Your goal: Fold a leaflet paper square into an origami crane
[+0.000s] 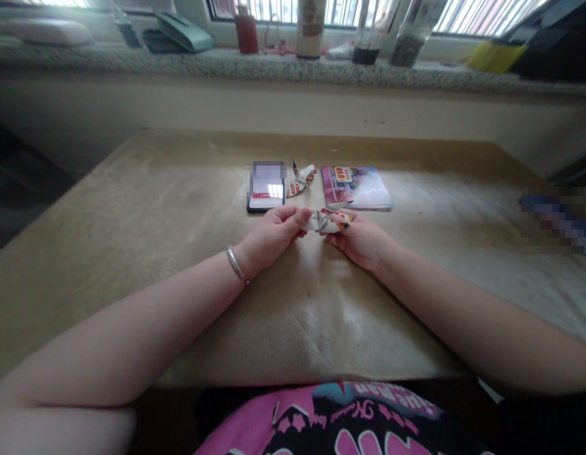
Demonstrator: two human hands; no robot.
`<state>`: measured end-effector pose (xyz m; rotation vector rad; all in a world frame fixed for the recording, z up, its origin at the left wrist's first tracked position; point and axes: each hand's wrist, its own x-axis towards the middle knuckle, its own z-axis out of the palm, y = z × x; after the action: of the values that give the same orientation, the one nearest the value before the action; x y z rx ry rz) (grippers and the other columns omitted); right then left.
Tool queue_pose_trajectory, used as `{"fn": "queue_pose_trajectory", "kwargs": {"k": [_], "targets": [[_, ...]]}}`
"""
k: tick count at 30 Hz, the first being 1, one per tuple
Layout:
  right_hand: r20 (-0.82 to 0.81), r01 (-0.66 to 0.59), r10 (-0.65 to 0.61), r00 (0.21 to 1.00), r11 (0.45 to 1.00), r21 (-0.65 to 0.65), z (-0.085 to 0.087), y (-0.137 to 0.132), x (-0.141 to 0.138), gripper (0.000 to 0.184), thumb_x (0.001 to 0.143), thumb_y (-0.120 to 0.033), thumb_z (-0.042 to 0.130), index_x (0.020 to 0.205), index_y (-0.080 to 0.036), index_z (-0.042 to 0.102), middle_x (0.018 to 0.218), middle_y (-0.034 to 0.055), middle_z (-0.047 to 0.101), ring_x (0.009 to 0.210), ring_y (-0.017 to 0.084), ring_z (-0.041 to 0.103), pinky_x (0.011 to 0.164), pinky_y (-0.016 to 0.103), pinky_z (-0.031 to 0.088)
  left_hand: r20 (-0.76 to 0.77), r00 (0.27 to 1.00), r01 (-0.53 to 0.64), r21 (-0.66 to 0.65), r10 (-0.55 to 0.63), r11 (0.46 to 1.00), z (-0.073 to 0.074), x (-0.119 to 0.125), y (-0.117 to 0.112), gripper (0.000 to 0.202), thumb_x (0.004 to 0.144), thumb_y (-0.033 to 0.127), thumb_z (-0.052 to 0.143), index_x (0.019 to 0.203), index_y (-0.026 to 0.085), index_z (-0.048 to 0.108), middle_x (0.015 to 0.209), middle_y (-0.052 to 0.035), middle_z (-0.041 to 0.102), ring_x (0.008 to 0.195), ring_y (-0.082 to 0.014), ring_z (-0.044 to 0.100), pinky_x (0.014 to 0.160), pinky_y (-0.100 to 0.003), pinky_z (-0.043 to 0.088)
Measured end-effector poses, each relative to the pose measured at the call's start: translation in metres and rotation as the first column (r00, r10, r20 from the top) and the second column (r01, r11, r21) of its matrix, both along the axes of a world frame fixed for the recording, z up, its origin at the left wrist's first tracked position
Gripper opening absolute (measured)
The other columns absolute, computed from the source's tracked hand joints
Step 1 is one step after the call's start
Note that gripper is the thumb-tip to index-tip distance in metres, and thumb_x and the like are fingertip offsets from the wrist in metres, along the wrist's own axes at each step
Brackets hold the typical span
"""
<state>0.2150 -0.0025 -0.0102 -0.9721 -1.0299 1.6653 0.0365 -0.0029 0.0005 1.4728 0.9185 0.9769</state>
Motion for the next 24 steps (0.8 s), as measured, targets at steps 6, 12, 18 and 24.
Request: {"fn": "queue_pose_trajectory", "kwargs": {"k": [6, 12, 18, 24], "targets": [[-0.022, 0.003, -0.004, 1.0, 0.998, -0.061, 0.003, -0.002, -0.002, 0.024, 0.062, -0.029, 0.083, 0.077, -0.02, 0.067, 0.07, -0.0022, 0.067, 0.061, 0.009, 0.057, 0.05, 0.018, 0.043, 0.203, 0.979, 0.006, -0.118, 0.018, 0.993, -0.007, 0.003, 0.004, 0.055, 0.067, 0.069, 0.069, 0.066, 0.016, 0.054, 0.058, 0.0029, 0.05, 0.052, -0.0066, 0.043, 0.049, -0.019, 0.035], [-0.059, 0.015, -0.021, 0.998, 0.994, -0.112, 0.009, -0.002, -0.002, 0.017, 0.068, -0.029, 0.079, 0.076, -0.021, 0.066, 0.071, -0.0014, 0.068, 0.061, 0.009, 0.057, 0.049, 0.018, 0.044, 0.209, 0.978, 0.022, -0.122, 0.004, 0.992, -0.011, 0.0, 0.01, 0.052, 0.07, 0.066, 0.069, 0.066, 0.016, 0.054, 0.06, 0.0029, 0.049, 0.052, -0.0061, 0.042, 0.049, -0.019, 0.034], [-0.085, 0.007, -0.025, 0.996, 0.978, -0.208, 0.013, -0.001, -0.003, 0.006, 0.078, -0.023, 0.067, 0.074, -0.018, 0.064, 0.06, -0.0014, 0.063, 0.049, 0.006, 0.049, 0.041, 0.015, 0.037, 0.162, 0.986, 0.06, -0.114, -0.041, 0.992, -0.008, 0.001, 0.008, 0.053, 0.072, 0.066, 0.067, 0.064, 0.016, 0.053, 0.058, 0.0027, 0.048, 0.052, -0.0067, 0.042, 0.051, -0.02, 0.034], [-0.119, -0.071, 0.046, 0.992, 0.974, -0.217, 0.013, -0.002, 0.0, 0.017, 0.075, -0.029, 0.073, 0.072, -0.017, 0.061, 0.056, -0.004, 0.058, 0.046, 0.004, 0.045, 0.041, 0.013, 0.035, 0.339, 0.94, 0.094, -0.189, -0.025, 0.978, -0.006, 0.001, 0.009, 0.048, 0.066, 0.056, 0.078, 0.065, 0.015, 0.052, 0.057, 0.0049, 0.046, 0.052, -0.005, 0.04, 0.052, -0.017, 0.036]]}}
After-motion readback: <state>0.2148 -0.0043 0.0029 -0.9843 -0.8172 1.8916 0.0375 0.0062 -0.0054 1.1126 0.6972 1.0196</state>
